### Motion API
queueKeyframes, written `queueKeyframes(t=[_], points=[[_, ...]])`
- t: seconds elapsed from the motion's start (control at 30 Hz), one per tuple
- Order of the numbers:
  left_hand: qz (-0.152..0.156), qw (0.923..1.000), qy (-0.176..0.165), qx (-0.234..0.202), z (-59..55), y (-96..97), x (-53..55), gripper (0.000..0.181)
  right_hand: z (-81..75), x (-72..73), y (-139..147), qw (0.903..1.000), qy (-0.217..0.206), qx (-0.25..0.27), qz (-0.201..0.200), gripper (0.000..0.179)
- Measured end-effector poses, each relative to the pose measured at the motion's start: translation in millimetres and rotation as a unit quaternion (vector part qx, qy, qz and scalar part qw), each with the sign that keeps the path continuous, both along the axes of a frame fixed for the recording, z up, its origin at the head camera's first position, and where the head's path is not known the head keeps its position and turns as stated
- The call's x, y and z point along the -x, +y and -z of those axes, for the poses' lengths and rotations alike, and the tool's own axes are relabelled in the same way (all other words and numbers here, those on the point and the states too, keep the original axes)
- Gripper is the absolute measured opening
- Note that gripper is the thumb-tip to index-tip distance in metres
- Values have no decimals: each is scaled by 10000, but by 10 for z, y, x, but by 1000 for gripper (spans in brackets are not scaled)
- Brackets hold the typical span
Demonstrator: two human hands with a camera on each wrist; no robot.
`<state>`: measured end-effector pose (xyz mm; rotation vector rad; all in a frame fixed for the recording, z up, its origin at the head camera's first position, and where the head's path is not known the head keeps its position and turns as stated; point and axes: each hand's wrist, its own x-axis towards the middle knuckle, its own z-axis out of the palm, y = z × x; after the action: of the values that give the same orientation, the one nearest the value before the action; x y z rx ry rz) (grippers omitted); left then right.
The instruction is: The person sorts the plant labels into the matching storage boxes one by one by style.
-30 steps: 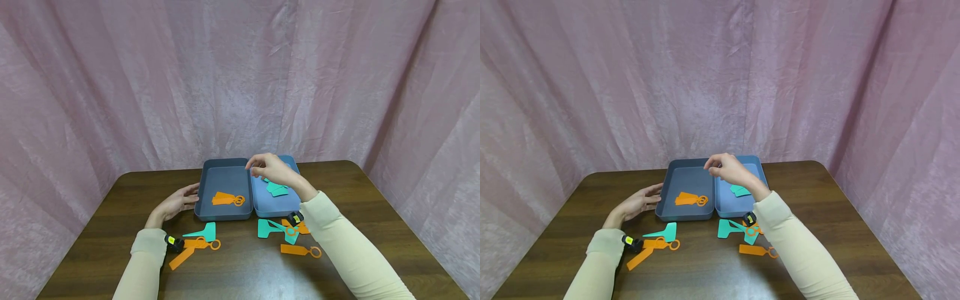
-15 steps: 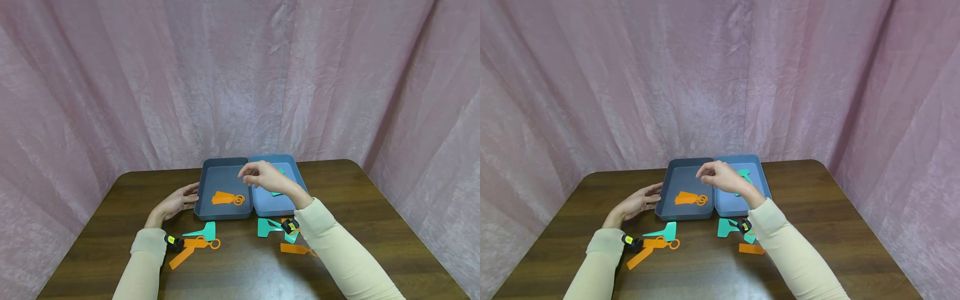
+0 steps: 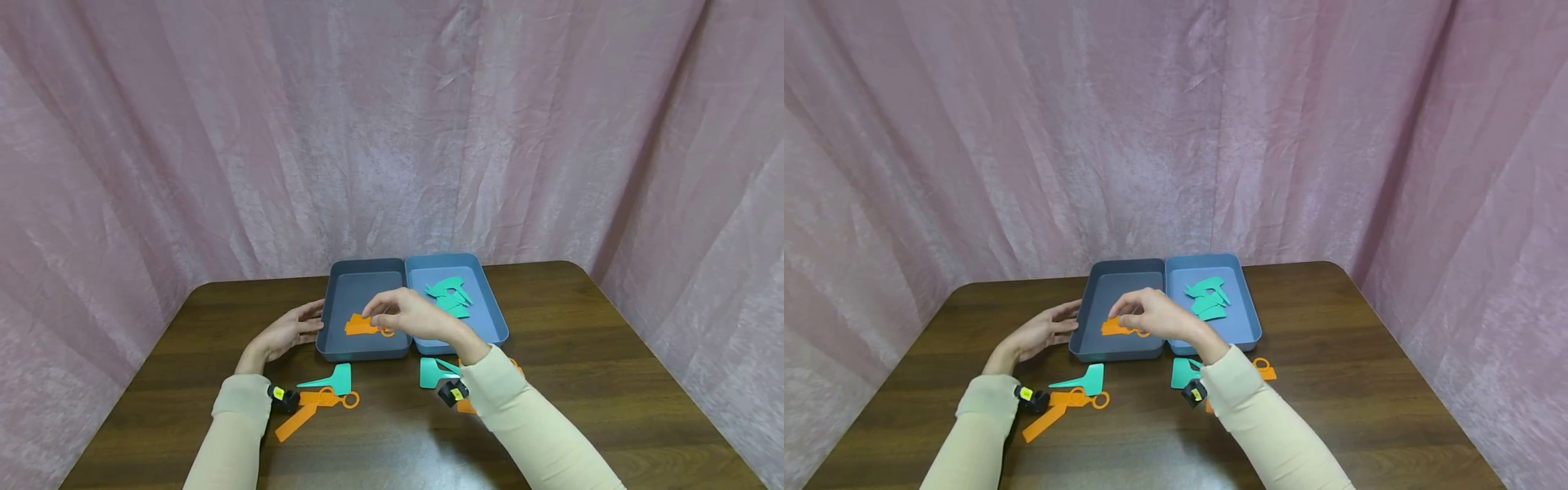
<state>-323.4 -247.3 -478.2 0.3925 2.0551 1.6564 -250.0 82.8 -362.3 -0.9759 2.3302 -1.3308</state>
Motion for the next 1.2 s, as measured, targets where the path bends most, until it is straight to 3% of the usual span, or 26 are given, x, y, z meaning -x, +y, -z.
queueKeyframes(t=[0.5,0.9,1.2], points=[[32,10000,2,-32,-12,-9,-11,70,122,-157,-357,9985,-76,75,-536,21],[72,9999,88,-22,-9,-54,-45,68,224,-254,-708,9968,-243,44,-757,17],[71,9999,127,-18,-19,-27,-50,70,335,-292,-795,9960,-285,137,-840,16]])
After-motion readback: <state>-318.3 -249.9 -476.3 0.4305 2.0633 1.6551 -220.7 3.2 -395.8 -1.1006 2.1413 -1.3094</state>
